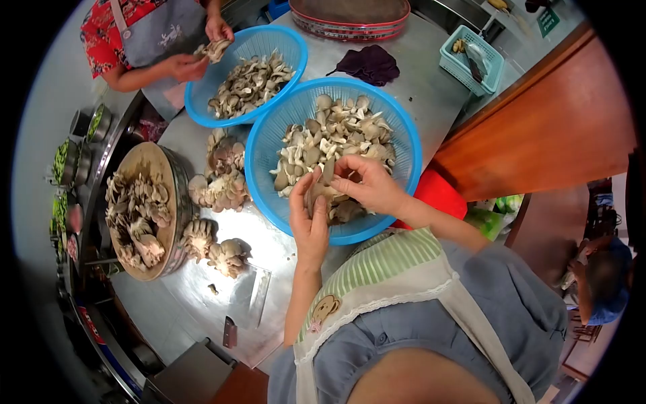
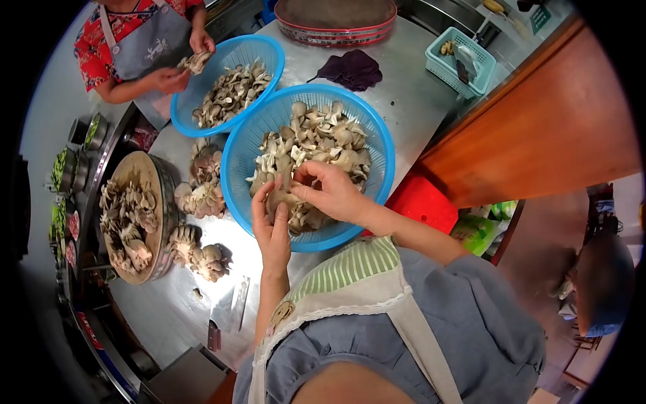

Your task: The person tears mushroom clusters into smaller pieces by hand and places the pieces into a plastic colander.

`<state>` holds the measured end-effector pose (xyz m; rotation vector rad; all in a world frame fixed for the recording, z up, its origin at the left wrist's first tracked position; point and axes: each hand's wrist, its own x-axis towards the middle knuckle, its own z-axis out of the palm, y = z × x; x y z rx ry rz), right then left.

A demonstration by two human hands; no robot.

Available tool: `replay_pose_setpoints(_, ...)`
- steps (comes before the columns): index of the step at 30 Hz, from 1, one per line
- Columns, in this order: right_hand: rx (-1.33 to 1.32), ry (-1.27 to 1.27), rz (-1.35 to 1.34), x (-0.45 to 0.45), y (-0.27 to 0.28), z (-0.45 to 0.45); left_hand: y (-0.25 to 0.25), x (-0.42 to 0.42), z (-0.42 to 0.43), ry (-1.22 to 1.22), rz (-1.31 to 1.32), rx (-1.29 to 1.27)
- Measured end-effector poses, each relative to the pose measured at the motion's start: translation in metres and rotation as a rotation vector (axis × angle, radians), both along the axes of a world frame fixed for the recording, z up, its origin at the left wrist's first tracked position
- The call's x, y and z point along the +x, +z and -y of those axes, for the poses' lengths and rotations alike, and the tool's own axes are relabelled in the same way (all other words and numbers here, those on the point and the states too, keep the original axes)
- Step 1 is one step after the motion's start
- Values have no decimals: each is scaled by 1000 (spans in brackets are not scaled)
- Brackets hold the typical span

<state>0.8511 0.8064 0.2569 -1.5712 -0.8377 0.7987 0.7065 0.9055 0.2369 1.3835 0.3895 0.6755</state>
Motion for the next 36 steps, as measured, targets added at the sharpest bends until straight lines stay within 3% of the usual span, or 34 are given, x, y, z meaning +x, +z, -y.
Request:
replay_pose_setpoints(2,183,-161,-114,-1,-18,-4,1,2,-1,19,34,-13)
replay_pose_setpoints(5,255,-243,-226,21,-7,1,-7,-2,-5,54,104,-81)
replay_pose_setpoints(6,118,-231,120,29,-5,5,-9,-3,-8,58,143,-129)
replay_pose_setpoints(7,117,-226,118,30,-4,7,-8,-4,-8,62,141,-129)
replay_pose_setpoints(9,97,-292,662,29,4,13,-5,-1,-7,4,160,-135)
replay_pose_setpoints(10,95,-286,663,26,7,13,-5,2,-8,10,161,-139)
replay_pose_setpoints(12,-68,148,-212,14,10,12,-5,6,-8,-27,135,-32)
replay_pose_setpoints(15,155,220,-446,5,-12,5,3,7,-2,-4,105,37)
replay_pose_setpoints(17,166,190,-441,9,-7,8,2,6,-2,23,107,72)
replay_pose_setpoints(19,213,12,-487,13,1,8,-5,3,-3,37,154,145)
replay_pose_setpoints(22,249,-62,-503,23,-11,10,-8,-1,-3,51,101,161)
replay_pose_setpoints(25,259,-147,-539,35,-8,10,-14,-3,-10,79,203,10)
replay_pose_setpoints(26,191,-220,128,39,-8,9,-13,-4,-11,88,204,9)
replay_pose_setpoints(29,155,-200,780,43,1,9,-7,-4,-14,58,194,-89)
replay_pose_setpoints(31,72,142,-245,32,7,8,-10,0,-15,-82,271,-76)
replay_pose_setpoints(32,69,146,-242,24,10,6,-10,2,-14,-78,274,-77)
replay_pose_setpoints(34,-84,185,-589,11,14,3,-9,8,-10,-109,290,-22)
replay_pose_setpoints(36,-14,138,-631,13,7,2,-3,14,-6,2,257,-47)
